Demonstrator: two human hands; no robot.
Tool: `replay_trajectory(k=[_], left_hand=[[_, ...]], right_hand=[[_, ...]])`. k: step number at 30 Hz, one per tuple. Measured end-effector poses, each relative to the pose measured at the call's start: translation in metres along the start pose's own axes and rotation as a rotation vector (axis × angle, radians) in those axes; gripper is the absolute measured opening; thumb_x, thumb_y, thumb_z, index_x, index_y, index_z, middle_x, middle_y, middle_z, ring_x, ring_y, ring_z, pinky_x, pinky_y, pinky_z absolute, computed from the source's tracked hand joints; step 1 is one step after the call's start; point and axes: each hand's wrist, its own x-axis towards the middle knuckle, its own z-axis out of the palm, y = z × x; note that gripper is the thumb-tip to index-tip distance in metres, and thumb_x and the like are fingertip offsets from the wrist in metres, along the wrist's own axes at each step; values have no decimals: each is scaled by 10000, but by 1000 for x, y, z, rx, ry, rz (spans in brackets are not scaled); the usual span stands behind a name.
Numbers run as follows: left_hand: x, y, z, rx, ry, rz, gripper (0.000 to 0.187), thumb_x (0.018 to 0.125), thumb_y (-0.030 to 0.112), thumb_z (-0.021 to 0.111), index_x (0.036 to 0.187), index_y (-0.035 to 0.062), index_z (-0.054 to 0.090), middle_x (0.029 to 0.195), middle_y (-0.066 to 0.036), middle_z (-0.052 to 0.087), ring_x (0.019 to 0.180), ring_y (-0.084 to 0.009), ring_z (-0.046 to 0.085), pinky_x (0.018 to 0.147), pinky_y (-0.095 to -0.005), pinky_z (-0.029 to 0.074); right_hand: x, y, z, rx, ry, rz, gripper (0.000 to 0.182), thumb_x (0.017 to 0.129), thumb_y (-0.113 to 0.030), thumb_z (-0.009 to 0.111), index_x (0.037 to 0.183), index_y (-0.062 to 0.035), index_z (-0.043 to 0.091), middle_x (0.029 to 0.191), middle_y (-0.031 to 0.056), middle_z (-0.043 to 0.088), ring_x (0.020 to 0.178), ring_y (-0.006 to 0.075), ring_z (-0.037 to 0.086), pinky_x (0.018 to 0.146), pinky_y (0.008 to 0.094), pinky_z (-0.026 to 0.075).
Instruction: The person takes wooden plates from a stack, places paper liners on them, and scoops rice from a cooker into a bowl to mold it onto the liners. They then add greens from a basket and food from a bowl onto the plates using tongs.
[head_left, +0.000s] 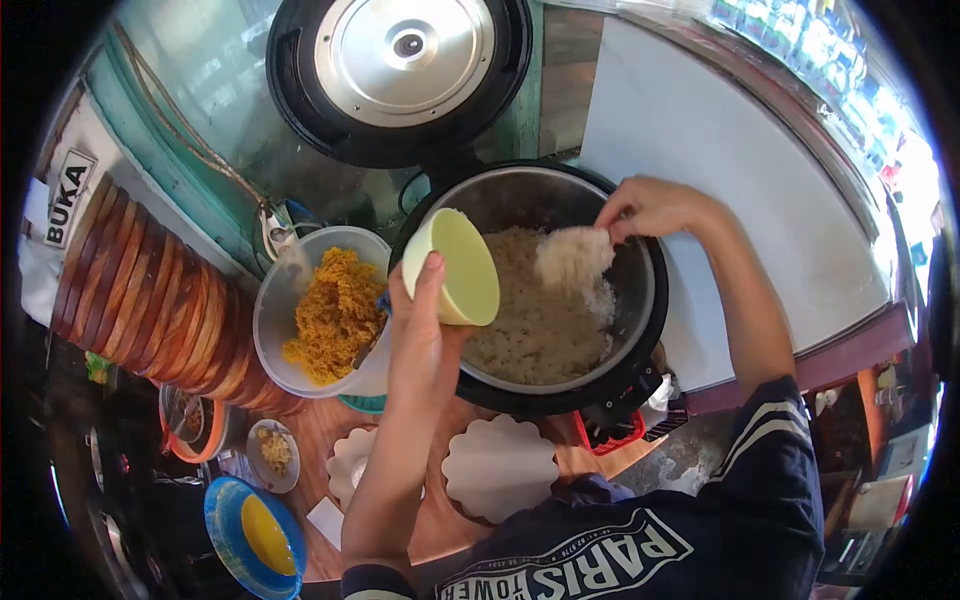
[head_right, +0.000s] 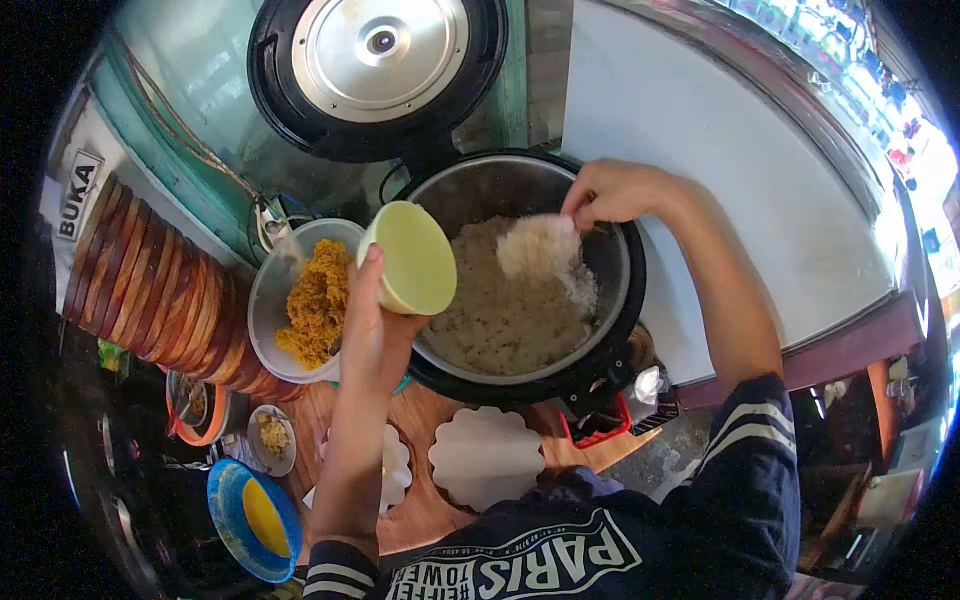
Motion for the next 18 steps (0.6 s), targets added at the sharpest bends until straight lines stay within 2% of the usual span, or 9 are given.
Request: replay_trajectory(k=[2, 3, 5, 6, 8, 10, 12, 14, 18], left_hand=[[9, -8, 7, 6, -10, -36, 539, 900, 514, 432, 1276, 129, 412, 1236, -73, 495, 1129, -207, 489, 937, -431, 401], [15, -13, 9, -57, -44, -92, 546, 902, 528, 416, 1283, 137, 406, 1243, -72, 490, 1130, -210, 489, 935, -436, 401], [18, -17, 21, -144, -156, -140, 581, 904, 580, 354, 1295, 153, 396, 1261, -72, 477, 1153, -225, 477, 941, -460, 410], [20, -20, 26, -143, -161, -137, 581, 904, 580, 354, 1295, 153, 396, 1261, -72, 477, 1153, -225, 477, 941, -460, 410], [23, -27, 33, -387, -251, -161, 611, 898, 601, 332, 1301, 146, 386, 1276, -84, 464, 1181, -250, 459, 948, -480, 423], [22, -27, 38, -456, -234, -176, 632, 890, 611, 330, 1305, 138, 376, 1291, -95, 448, 1192, -277, 451, 942, -491, 439], [19, -24, 38, -455, -181, -153, 635, 887, 610, 343, 1306, 135, 373, 1294, -104, 441, 1177, -294, 464, 929, -493, 450], [22, -25, 31, -445, -182, -167, 632, 886, 608, 347, 1303, 135, 376, 1292, -107, 442, 1173, -294, 470, 927, -498, 451], [19, -21, 18, -400, -174, -163, 621, 877, 595, 400, 1266, 112, 392, 1233, -104, 474, 1110, -265, 513, 896, -481, 477]], right_hand=[[-25, -21, -3, 1, 463, -42, 245, 746, -130, 606, 956, -24, 675, 830, 85, 662, 744, 177, 617, 649, 302, 466], [-36, -36, -1, 2, 469, -42, 245, 746, -130, 606, 956, -24, 675, 830, 85, 662, 744, 177, 617, 649, 302, 466], [-44, -72, 14, -189, 892, -113, 244, 747, -138, 597, 976, -97, 671, 814, 104, 615, 718, 265, 601, 657, 369, 479], [-40, -83, 28, -222, 927, -143, 279, 746, -103, 583, 1016, -98, 650, 805, 104, 587, 720, 278, 589, 655, 374, 480], [-27, -93, 54, -256, 964, -173, 320, 744, -67, 569, 1056, -99, 629, 797, 104, 559, 723, 292, 578, 652, 378, 482], [-17, -98, 70, -332, 1105, -359, 375, 740, -30, 557, 1106, -100, 601, 820, 92, 549, 745, 289, 577, 636, 368, 481], [-24, -102, 62, -304, 1164, -345, 328, 751, -10, 549, 1058, -91, 630, 790, 88, 556, 717, 289, 578, 634, 363, 481], [-32, -97, 45, 11, 1152, -250, 288, 745, -19, 568, 1011, -92, 652, 770, 104, 577, 690, 295, 585, 641, 378, 484], [-20, -65, 26, -208, 1136, -79, 234, 717, -40, 612, 936, -89, 680, 799, 125, 616, 703, 301, 610, 642, 409, 487]])
